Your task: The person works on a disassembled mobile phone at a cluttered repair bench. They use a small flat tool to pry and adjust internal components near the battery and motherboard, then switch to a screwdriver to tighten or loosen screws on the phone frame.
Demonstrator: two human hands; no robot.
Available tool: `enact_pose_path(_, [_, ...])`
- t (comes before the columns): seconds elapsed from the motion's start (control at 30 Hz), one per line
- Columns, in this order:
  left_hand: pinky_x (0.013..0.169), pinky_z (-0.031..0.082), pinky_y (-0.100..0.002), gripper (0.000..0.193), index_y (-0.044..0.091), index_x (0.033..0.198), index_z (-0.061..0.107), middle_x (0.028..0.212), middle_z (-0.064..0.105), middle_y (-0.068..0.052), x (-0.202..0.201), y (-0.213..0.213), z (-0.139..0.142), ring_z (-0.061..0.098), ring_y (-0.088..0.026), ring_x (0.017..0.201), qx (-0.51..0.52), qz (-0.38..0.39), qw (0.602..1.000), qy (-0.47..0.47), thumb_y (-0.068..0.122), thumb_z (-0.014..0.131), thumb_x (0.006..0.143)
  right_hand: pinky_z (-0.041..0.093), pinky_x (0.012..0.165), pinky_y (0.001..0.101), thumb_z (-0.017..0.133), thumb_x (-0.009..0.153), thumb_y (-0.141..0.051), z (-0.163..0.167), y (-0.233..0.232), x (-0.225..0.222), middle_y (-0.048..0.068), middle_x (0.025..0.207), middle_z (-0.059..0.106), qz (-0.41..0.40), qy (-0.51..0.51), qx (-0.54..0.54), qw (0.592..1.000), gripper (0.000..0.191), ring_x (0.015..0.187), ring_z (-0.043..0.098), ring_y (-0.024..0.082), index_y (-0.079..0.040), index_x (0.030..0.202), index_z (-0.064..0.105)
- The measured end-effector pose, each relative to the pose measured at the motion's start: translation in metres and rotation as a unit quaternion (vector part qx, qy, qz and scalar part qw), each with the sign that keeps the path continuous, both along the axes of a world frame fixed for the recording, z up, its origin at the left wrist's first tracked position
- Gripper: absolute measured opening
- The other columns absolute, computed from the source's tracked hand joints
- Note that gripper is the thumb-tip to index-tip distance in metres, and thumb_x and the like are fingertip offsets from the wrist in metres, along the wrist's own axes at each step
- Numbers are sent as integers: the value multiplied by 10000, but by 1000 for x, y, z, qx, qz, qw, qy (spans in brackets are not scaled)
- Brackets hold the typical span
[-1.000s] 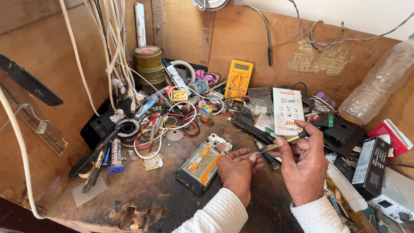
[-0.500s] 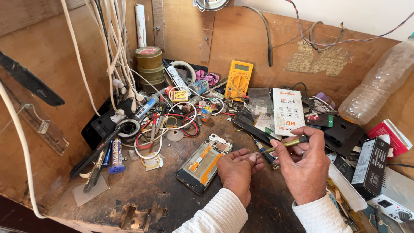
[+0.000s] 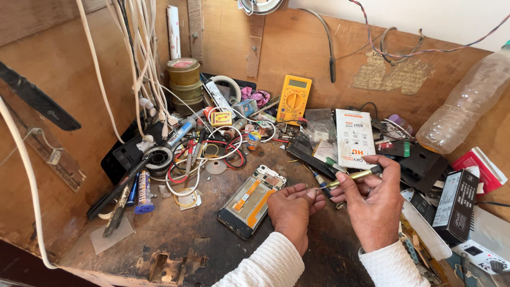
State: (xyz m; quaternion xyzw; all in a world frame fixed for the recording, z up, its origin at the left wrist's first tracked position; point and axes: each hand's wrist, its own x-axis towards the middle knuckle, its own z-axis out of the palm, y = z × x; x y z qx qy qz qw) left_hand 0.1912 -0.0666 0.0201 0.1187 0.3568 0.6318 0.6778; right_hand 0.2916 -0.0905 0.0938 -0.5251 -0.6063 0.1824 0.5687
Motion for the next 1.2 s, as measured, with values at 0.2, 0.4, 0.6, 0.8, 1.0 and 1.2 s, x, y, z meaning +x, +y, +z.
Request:
enact_pose_path(0.2, [682, 659, -306, 308, -127, 1166, 558, 994, 747, -222, 0, 1, -3, 762, -241, 784, 8, -9, 1000, -1, -70, 669, 884, 642, 609, 364, 653, 922, 38, -5, 4, 5, 241, 925, 710, 19, 55, -3, 998, 487, 701, 735, 248, 3, 1291, 338])
enact_pose_path(0.4, [706, 661, -315, 322, -124, 1191, 538, 1024, 744, -227, 0, 3, -6, 769, -256, 827, 9, -13, 1000, -7, -69, 650, 894, 653, 627, 379, 656, 922, 44, -9, 7, 7, 255, 951, 700, 24, 65, 7, 998, 487, 728, 736, 261, 4, 1284, 333])
enact_pose_path(0.6, [705, 663, -319, 327, -122, 1187, 534, 1017, 747, -228, 1, 3, -6, 770, -260, 819, 5, -12, 1000, -12, -68, 656, 889, 654, 634, 382, 643, 933, 53, -11, 7, 8, 258, 961, 691, 26, 68, 29, 997, 501, 745, 732, 258, 9, 1310, 317])
enact_pose_path(0.8, [698, 659, -319, 339, -117, 1183, 539, 1005, 741, -228, 1, 3, -6, 761, -250, 793, -1, -7, 1000, -18, -62, 680, 880, 645, 737, 360, 612, 985, 20, -12, 8, 15, 254, 1029, 715, 13, 52, 59, 997, 531, 836, 740, 237, 15, 1408, 291])
enact_pose_path(1.0, [699, 662, -316, 337, -114, 1180, 542, 993, 740, -223, 0, 2, -4, 759, -243, 785, 0, -9, 1000, -20, -66, 681, 877, 627, 756, 314, 614, 995, 0, -15, 7, 16, 208, 1031, 722, 6, 20, 66, 998, 529, 887, 723, 195, 18, 1424, 304])
enact_pose_path(1.2, [690, 657, -322, 333, -122, 1172, 537, 966, 743, -219, 2, 1, -5, 756, -249, 772, 10, -5, 1000, -25, -78, 677, 873, 528, 654, 277, 653, 990, -159, -11, 3, 17, 116, 919, 745, -24, -103, -13, 994, 211, 758, 661, 134, -7, 1137, 644])
